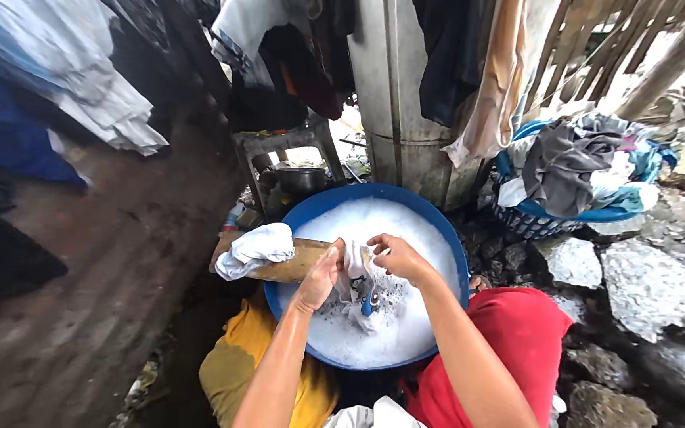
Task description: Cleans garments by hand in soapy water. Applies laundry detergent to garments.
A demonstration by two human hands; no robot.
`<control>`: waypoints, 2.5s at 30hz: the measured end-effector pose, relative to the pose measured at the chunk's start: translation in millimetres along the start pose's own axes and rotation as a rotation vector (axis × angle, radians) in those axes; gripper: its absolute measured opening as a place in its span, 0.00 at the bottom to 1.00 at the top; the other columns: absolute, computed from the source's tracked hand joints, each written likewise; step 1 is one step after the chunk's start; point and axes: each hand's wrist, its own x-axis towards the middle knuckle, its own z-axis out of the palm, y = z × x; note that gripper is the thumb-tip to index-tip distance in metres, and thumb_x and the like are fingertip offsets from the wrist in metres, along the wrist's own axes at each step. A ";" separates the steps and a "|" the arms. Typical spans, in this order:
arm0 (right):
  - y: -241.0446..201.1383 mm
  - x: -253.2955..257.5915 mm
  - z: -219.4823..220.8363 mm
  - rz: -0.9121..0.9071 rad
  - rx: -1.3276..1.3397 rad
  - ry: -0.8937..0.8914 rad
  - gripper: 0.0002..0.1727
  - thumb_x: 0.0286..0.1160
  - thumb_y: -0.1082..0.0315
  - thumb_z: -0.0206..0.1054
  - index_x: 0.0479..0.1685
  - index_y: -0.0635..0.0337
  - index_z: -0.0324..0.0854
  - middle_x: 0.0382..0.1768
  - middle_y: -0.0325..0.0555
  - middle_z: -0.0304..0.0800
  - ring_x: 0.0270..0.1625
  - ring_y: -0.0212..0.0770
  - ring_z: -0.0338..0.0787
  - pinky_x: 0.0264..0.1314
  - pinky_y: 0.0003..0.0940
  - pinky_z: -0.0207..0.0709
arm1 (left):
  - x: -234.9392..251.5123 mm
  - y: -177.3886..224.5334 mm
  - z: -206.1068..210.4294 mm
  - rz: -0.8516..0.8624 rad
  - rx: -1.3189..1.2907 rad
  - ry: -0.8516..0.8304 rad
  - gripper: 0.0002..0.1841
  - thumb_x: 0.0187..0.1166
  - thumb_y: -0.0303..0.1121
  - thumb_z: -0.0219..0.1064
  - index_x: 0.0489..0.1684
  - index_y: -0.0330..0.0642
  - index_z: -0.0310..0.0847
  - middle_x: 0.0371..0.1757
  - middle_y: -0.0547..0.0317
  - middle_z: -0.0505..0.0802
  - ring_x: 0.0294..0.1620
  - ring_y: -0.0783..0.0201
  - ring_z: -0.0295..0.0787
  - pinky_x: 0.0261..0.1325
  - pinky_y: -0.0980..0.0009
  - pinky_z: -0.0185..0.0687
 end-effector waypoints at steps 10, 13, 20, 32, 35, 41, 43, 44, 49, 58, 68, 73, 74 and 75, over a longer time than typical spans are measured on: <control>5.9 2.8 6.6 0.039 -0.074 -0.269 0.20 0.87 0.76 0.57 0.75 0.66 0.73 0.69 0.65 0.79 0.47 0.48 0.90 0.50 0.44 0.85 | -5.0 31.5 -16.0 0.032 0.000 -0.015 0.37 0.85 0.63 0.47 0.89 0.51 0.52 0.67 0.66 0.88 0.56 0.70 0.90 0.53 0.69 0.88; 13.4 5.8 18.1 0.020 -0.126 -0.397 0.30 0.81 0.77 0.63 0.84 0.64 0.66 0.72 0.69 0.77 0.58 0.56 0.88 0.59 0.51 0.83 | -3.9 33.1 -14.3 0.029 -0.118 -0.034 0.27 0.91 0.50 0.40 0.89 0.60 0.51 0.64 0.66 0.89 0.52 0.69 0.91 0.47 0.71 0.90; 23.4 20.0 20.9 -0.216 -0.105 0.164 0.11 0.86 0.76 0.58 0.56 0.73 0.82 0.48 0.66 0.90 0.50 0.57 0.91 0.59 0.54 0.82 | 1.3 -36.9 -8.0 -0.277 -0.458 0.397 0.17 0.96 0.36 0.35 0.60 0.47 0.72 0.44 0.61 0.90 0.44 0.68 0.89 0.48 0.69 0.87; 82.6 46.6 22.0 0.078 -0.411 -0.429 0.30 0.75 0.64 0.74 0.75 0.69 0.77 0.69 0.72 0.83 0.73 0.68 0.81 0.77 0.70 0.67 | -9.9 -28.2 -14.1 -0.282 -0.557 0.081 0.34 0.91 0.59 0.25 0.55 0.54 0.80 0.45 0.61 0.96 0.44 0.65 0.95 0.41 0.67 0.93; 37.8 23.6 21.8 0.149 -0.264 -0.417 0.19 0.89 0.71 0.59 0.74 0.71 0.74 0.67 0.69 0.81 0.64 0.58 0.83 0.67 0.55 0.76 | -20.9 -36.5 -14.2 -0.007 -0.774 0.306 0.31 0.94 0.50 0.30 0.50 0.50 0.86 0.43 0.61 0.97 0.44 0.66 0.95 0.47 0.66 0.93; 53.6 41.9 21.3 0.106 -0.316 0.154 0.15 0.88 0.70 0.59 0.63 0.69 0.83 0.54 0.69 0.90 0.58 0.66 0.89 0.64 0.66 0.78 | -34.3 -48.6 -11.8 -0.287 -0.711 0.373 0.32 0.92 0.45 0.22 0.44 0.52 0.80 0.36 0.61 0.95 0.36 0.67 0.94 0.37 0.69 0.90; 49.8 40.6 24.5 0.032 -0.021 0.219 0.12 0.86 0.73 0.60 0.59 0.72 0.81 0.43 0.61 0.88 0.41 0.52 0.88 0.50 0.50 0.83 | -31.5 -44.4 -6.9 -0.239 -0.760 0.387 0.34 0.91 0.51 0.23 0.41 0.53 0.82 0.35 0.60 0.96 0.34 0.66 0.95 0.33 0.67 0.91; 47.8 38.9 29.5 0.001 0.195 0.216 0.09 0.85 0.76 0.58 0.55 0.71 0.78 0.38 0.55 0.85 0.36 0.43 0.86 0.45 0.42 0.84 | -28.9 -45.0 -4.1 -0.198 -0.798 0.392 0.34 0.90 0.52 0.24 0.41 0.53 0.83 0.36 0.60 0.96 0.35 0.65 0.95 0.33 0.66 0.91; 29.7 21.7 52.0 0.210 0.665 0.008 0.09 0.91 0.72 0.48 0.47 0.61 0.74 0.31 0.39 0.80 0.33 0.32 0.83 0.42 0.32 0.81 | -15.1 -51.1 9.3 -0.036 -0.986 0.358 0.33 0.89 0.59 0.33 0.40 0.54 0.87 0.38 0.59 0.97 0.39 0.63 0.96 0.38 0.63 0.93; 33.3 8.8 69.9 0.437 0.461 -0.115 0.15 0.96 0.61 0.46 0.46 0.57 0.76 0.28 0.37 0.78 0.28 0.29 0.78 0.32 0.26 0.76 | -4.9 -35.5 14.8 0.000 -1.076 0.084 0.29 0.89 0.58 0.42 0.46 0.53 0.91 0.44 0.58 0.97 0.44 0.62 0.96 0.44 0.62 0.94; 24.0 13.4 55.5 0.343 0.770 0.028 0.14 0.92 0.63 0.49 0.48 0.61 0.77 0.34 0.43 0.84 0.35 0.35 0.85 0.41 0.34 0.83 | 5.2 -46.1 11.2 0.033 -1.086 0.199 0.32 0.89 0.60 0.36 0.51 0.53 0.89 0.49 0.58 0.97 0.48 0.60 0.96 0.47 0.59 0.93; 38.5 16.1 61.0 0.482 0.714 -0.181 0.23 0.98 0.54 0.36 0.55 0.56 0.76 0.38 0.41 0.84 0.39 0.34 0.86 0.44 0.32 0.82 | -1.3 -48.1 17.1 -0.095 -1.026 0.198 0.34 0.88 0.59 0.32 0.44 0.55 0.89 0.43 0.59 0.97 0.44 0.62 0.96 0.43 0.61 0.94; 35.3 17.7 57.6 0.451 0.680 -0.154 0.21 0.97 0.56 0.40 0.54 0.57 0.77 0.37 0.42 0.85 0.39 0.34 0.86 0.44 0.32 0.82 | -1.6 -47.5 14.7 -0.111 -0.943 0.238 0.35 0.89 0.57 0.28 0.44 0.56 0.88 0.42 0.60 0.97 0.43 0.64 0.96 0.43 0.62 0.93; 33.8 20.6 52.3 0.406 0.643 -0.097 0.18 0.96 0.59 0.45 0.54 0.59 0.78 0.37 0.43 0.86 0.39 0.35 0.86 0.44 0.34 0.82 | -1.5 -48.4 11.4 -0.124 -0.792 0.305 0.34 0.91 0.51 0.25 0.45 0.56 0.86 0.42 0.62 0.97 0.42 0.66 0.95 0.43 0.65 0.92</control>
